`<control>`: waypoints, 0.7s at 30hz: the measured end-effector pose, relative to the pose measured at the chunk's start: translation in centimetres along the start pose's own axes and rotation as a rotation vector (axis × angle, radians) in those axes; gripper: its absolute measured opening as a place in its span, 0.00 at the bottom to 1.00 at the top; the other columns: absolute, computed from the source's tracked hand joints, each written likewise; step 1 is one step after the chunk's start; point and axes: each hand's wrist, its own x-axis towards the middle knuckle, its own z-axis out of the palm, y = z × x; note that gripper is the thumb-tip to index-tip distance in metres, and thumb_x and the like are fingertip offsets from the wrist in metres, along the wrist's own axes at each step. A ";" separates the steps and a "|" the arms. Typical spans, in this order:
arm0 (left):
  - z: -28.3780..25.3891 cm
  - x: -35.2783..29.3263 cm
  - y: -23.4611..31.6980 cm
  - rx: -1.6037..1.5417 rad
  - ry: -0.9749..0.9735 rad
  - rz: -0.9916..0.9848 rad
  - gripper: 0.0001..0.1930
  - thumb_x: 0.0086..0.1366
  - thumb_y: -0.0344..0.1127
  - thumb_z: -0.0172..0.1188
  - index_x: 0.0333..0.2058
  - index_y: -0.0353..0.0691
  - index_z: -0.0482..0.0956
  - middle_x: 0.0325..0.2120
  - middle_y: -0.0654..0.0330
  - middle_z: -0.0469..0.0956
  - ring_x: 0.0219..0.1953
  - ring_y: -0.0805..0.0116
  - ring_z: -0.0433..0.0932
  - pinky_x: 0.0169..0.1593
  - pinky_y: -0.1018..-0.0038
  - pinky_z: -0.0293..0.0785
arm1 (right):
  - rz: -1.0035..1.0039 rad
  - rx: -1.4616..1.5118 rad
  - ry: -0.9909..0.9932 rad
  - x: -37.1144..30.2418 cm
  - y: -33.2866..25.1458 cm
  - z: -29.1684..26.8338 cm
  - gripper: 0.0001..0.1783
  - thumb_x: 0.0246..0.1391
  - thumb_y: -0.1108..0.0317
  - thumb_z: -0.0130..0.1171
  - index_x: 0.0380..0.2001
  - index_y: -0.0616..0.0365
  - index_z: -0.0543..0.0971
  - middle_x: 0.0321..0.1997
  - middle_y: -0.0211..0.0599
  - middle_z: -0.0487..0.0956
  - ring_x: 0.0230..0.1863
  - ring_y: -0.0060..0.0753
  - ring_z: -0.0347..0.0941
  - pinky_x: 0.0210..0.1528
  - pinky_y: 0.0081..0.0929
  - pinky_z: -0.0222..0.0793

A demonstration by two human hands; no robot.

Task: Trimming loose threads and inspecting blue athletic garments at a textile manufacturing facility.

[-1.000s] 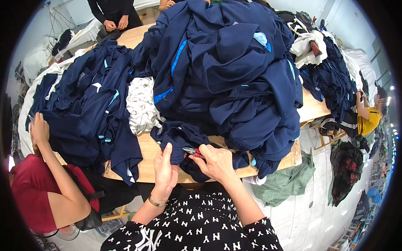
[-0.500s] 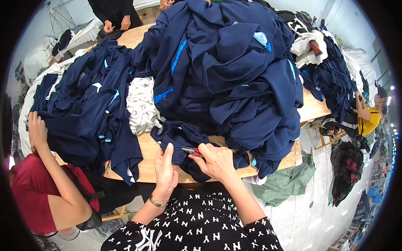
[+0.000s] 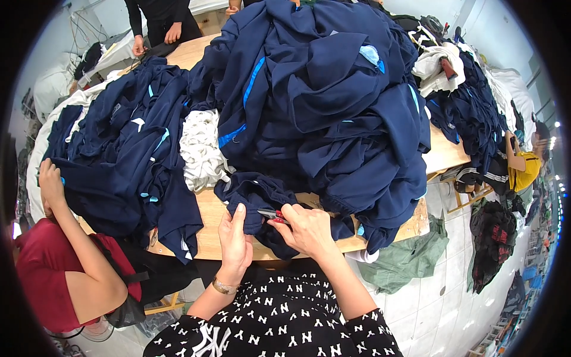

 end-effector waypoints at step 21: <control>-0.2 0.3 1.0 -0.143 -0.146 -0.201 0.11 0.66 0.39 0.51 0.41 0.39 0.65 0.36 0.57 0.75 0.39 0.70 0.76 0.44 0.68 0.76 | 0.282 0.846 0.058 0.0 -1.7 1.7 0.12 0.47 0.77 0.60 0.30 0.58 0.66 0.27 0.26 0.69 0.27 0.14 0.64 0.30 0.13 0.61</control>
